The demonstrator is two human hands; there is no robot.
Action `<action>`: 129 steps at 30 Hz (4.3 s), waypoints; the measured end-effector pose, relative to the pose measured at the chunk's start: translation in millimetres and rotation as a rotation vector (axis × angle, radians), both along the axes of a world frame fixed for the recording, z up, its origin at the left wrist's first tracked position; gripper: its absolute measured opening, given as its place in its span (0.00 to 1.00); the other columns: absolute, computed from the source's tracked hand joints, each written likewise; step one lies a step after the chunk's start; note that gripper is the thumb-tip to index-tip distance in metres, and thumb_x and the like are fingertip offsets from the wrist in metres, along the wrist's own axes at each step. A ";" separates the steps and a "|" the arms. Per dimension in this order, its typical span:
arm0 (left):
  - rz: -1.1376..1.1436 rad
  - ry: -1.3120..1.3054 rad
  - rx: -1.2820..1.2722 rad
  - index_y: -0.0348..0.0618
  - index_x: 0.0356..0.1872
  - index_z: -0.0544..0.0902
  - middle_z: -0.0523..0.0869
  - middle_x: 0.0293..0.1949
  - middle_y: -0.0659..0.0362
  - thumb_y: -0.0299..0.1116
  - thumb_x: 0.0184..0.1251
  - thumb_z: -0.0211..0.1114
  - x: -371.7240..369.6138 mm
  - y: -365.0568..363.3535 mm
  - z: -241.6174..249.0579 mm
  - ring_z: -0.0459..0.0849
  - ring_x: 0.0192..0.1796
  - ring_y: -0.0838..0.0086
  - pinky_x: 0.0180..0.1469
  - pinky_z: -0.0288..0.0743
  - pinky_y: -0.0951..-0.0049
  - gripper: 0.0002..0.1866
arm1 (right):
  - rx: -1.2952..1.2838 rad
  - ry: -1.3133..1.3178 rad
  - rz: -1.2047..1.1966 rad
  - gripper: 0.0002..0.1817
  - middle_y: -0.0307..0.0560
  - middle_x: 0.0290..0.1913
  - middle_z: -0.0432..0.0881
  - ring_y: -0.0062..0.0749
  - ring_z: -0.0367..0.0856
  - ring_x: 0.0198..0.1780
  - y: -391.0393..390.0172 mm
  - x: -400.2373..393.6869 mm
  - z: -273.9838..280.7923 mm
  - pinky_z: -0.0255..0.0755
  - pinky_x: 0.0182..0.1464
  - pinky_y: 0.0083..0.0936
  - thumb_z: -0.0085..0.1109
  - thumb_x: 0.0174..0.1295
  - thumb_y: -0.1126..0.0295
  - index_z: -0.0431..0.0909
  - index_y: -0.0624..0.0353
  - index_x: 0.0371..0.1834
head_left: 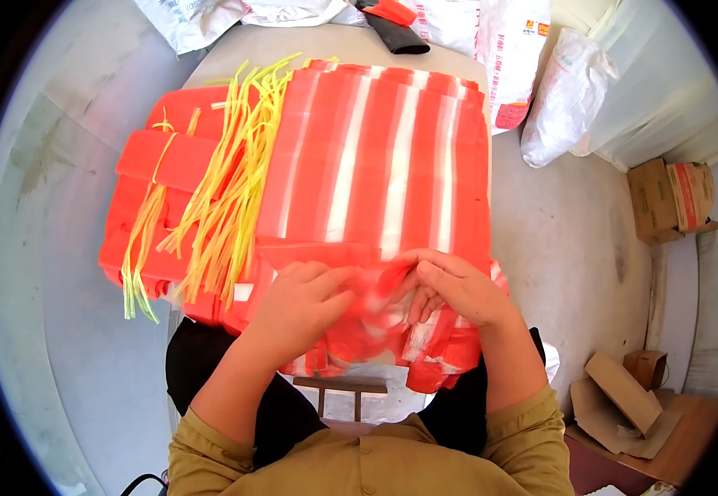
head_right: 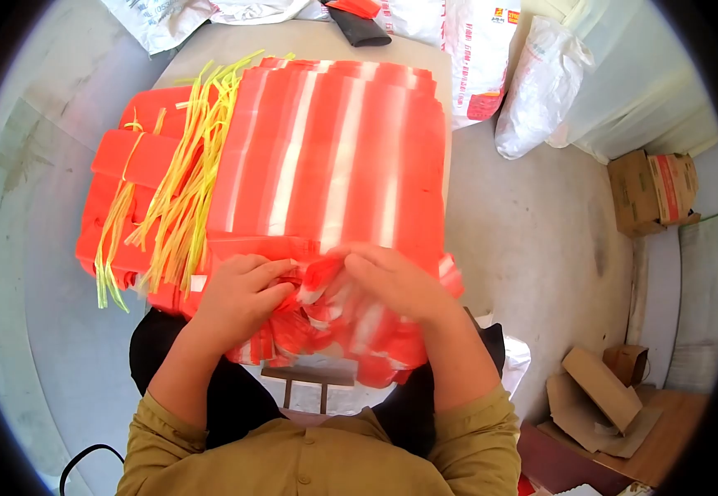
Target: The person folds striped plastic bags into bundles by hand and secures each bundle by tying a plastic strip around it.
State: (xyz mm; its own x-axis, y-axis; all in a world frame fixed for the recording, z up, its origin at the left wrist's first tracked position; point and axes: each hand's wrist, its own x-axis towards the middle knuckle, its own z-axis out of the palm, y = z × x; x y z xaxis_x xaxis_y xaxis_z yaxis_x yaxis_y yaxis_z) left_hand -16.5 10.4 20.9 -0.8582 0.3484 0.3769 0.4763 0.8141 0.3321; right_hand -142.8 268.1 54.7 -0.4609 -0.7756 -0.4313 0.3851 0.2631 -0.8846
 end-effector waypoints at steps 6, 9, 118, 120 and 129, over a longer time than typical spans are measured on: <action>-0.009 -0.036 0.011 0.44 0.42 0.87 0.88 0.59 0.57 0.31 0.58 0.67 3.5 -1.5 -0.3 0.86 0.54 0.62 0.54 0.79 0.60 0.11 | 0.186 0.156 0.081 0.17 0.43 0.42 0.89 0.23 0.86 0.33 -24.7 -1.7 11.9 0.77 0.35 0.21 0.53 0.76 0.74 0.77 0.60 0.65; -0.012 -0.052 -0.001 0.45 0.43 0.87 0.88 0.59 0.57 0.32 0.59 0.67 4.7 -1.3 4.5 0.85 0.55 0.62 0.56 0.78 0.60 0.11 | 0.256 0.352 0.051 0.11 0.37 0.36 0.84 0.21 0.80 0.33 -31.0 -3.7 2.6 0.74 0.36 0.22 0.60 0.73 0.75 0.82 0.62 0.57; 0.257 0.055 0.100 0.43 0.50 0.87 0.91 0.51 0.54 0.19 0.52 0.69 -19.5 -28.0 -3.0 0.87 0.58 0.54 0.61 0.80 0.52 0.20 | 0.193 1.575 0.030 0.23 0.52 0.56 0.89 0.49 0.88 0.55 -50.2 19.3 -26.1 0.84 0.55 0.40 0.64 0.55 0.79 0.84 0.63 0.57; 0.263 0.025 0.149 0.42 0.48 0.87 0.91 0.48 0.52 0.18 0.52 0.71 -15.9 -34.1 2.4 0.88 0.57 0.53 0.59 0.81 0.53 0.20 | 0.178 1.542 0.001 0.21 0.51 0.53 0.90 0.50 0.89 0.51 -48.9 19.5 -21.0 0.84 0.51 0.42 0.64 0.58 0.79 0.85 0.61 0.58; 0.358 -0.502 0.559 0.38 0.46 0.86 0.86 0.34 0.56 0.24 0.63 0.76 16.8 -46.1 18.0 0.86 0.40 0.73 0.45 0.80 0.71 0.12 | 0.322 0.988 0.322 0.10 0.59 0.30 0.81 0.56 0.80 0.31 -19.0 7.2 8.8 0.75 0.36 0.40 0.61 0.70 0.66 0.82 0.63 0.40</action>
